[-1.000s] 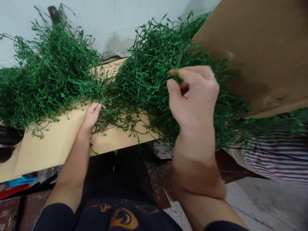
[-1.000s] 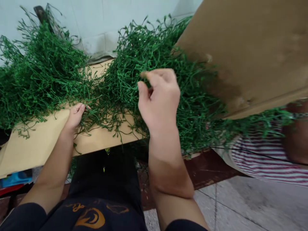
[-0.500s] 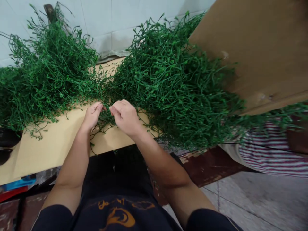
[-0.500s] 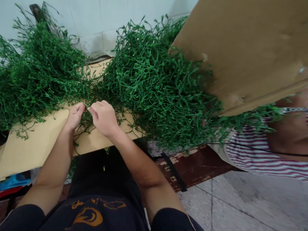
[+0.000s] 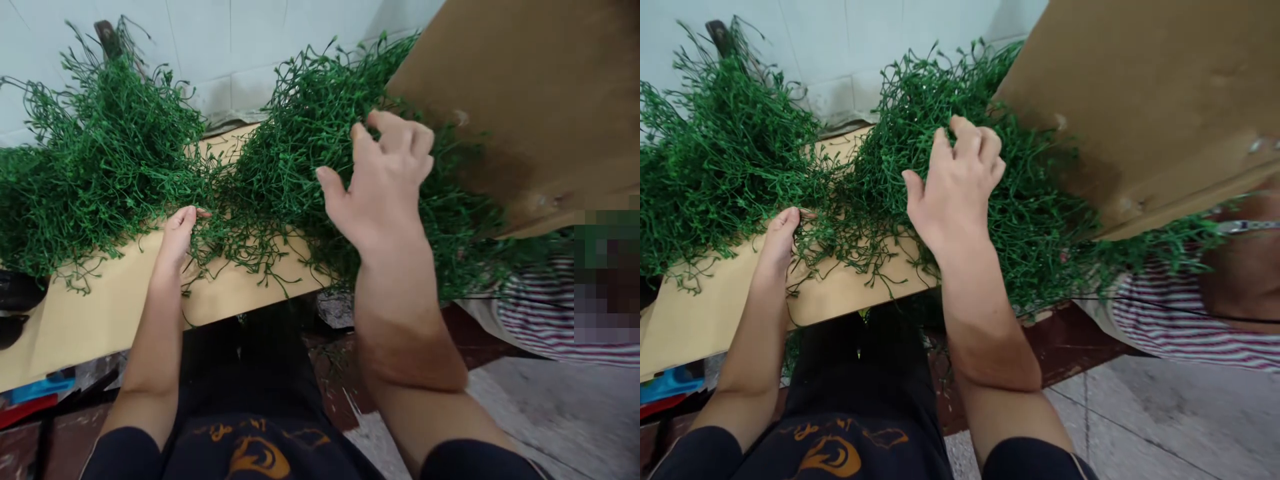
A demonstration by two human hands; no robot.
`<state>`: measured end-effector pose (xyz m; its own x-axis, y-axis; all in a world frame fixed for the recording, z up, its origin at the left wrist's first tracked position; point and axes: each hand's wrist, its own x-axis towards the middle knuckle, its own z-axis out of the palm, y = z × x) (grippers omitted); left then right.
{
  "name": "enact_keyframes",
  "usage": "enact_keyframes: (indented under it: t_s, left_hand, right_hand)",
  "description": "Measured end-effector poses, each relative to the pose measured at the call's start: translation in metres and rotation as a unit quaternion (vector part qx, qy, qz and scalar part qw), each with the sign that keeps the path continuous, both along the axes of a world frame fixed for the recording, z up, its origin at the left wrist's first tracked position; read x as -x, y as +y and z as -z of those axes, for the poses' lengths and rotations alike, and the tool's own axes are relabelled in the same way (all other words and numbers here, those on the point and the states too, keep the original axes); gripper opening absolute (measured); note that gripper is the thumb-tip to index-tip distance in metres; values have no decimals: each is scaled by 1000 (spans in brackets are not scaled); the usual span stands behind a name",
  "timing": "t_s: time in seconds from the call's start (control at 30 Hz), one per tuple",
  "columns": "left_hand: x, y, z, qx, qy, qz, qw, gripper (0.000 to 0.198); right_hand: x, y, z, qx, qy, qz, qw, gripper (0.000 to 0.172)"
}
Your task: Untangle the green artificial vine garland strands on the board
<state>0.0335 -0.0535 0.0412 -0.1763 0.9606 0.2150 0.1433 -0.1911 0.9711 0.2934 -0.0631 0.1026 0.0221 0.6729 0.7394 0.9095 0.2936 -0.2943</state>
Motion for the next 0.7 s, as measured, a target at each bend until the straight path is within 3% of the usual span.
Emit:
enact_keyframes:
  t_s: [0.07,0.17,0.33,0.43,0.7]
  left_hand:
    - [-3,-3,-9,-4,-25,16,1000,29]
    - [-9,-8,-24,-11,-29,65,997,27]
    - [-26,-13,-38,-31,-21,105,994,29]
    - [-31,-12,-35,-36,-27,90,995,29]
    - [-48,0,-22,26,-53,28,998,30]
  right_hand:
    - [4,1,4,1,-10,-32,999,40]
    - [33,-7,11,22,-5,-137,990,38]
    - [84,-10,23,137,13,-248,959,32]
    - [93,-13,32,161,23,-258,952,31]
    - [87,-32,46,101,10,-194,976,29]
